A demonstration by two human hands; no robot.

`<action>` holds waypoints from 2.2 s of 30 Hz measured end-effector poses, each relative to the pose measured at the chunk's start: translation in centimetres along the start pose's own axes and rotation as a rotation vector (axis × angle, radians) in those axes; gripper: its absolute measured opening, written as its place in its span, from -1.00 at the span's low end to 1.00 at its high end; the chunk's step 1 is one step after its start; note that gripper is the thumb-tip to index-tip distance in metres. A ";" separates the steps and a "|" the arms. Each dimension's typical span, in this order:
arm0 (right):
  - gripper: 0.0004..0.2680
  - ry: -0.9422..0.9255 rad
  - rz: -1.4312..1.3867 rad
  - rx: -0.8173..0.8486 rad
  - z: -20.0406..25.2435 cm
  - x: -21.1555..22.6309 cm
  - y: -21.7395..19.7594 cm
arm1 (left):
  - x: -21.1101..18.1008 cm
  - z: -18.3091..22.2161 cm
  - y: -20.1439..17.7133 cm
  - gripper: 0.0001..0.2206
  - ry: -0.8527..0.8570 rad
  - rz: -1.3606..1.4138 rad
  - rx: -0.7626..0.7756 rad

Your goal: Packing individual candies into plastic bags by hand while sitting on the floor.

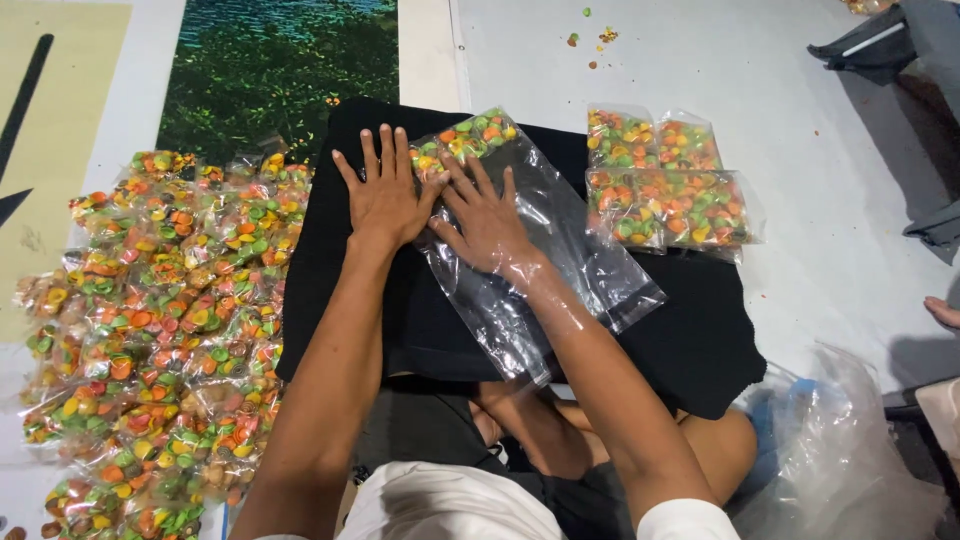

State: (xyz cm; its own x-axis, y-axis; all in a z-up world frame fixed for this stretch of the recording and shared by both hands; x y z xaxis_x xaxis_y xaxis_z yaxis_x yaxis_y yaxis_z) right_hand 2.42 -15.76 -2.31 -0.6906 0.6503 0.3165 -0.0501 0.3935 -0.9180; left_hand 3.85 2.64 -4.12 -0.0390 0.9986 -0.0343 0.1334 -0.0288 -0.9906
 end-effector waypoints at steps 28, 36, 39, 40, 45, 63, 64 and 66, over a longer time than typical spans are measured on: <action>-0.52 -0.082 -0.116 -0.101 0.4 0.1 -2.2 | -0.3 0.8 -1.6 -0.24 0.038 -0.054 0.071; -0.47 -0.109 -0.061 -0.071 0.4 -0.5 -2.1 | -0.4 1.4 -2.7 -0.25 0.021 -0.113 0.126; -0.53 -0.150 -0.166 -0.053 2.2 1.6 -5.6 | -0.2 1.8 -1.8 -0.28 -0.014 -0.102 -0.422; -0.53 -0.197 -0.183 -0.030 4.2 2.3 -6.2 | 0.2 1.2 -1.3 -0.28 -0.066 -0.120 -0.418; -0.44 0.088 -0.161 0.067 15.1 2.0 -8.7 | 2.0 0.6 -1.1 -0.28 0.045 0.423 -0.185; -0.87 0.070 0.002 -0.688 39.1 0.3 -1.4 | 17.3 39.7 1.9 -0.71 -0.745 0.334 -0.489; -0.87 0.072 0.005 -0.691 40.0 0.0 0.2 | 17.7 39.3 2.3 -0.71 -0.741 0.335 -0.489; -0.83 0.449 -0.294 -0.689 42.1 -1.3 3.2 | 18.0 38.7 3.2 -0.75 -0.723 0.139 -0.494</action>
State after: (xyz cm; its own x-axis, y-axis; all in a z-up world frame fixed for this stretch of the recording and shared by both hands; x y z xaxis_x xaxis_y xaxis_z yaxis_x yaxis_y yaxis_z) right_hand -27.25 -42.73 -15.72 -0.3612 0.5984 0.7152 0.3661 0.7964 -0.4814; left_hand -34.75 18.85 -13.07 -0.5844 0.7111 -0.3909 0.5893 0.0408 -0.8069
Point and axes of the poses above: each hand's wrist, its own z-axis away from the middle knuckle, its own y-axis out of the palm, x = y × z, the point moved 1 cm from there along -z, towards the middle knuckle, and after that the axes turned 13 degrees about -z, right-handed, at the moved point
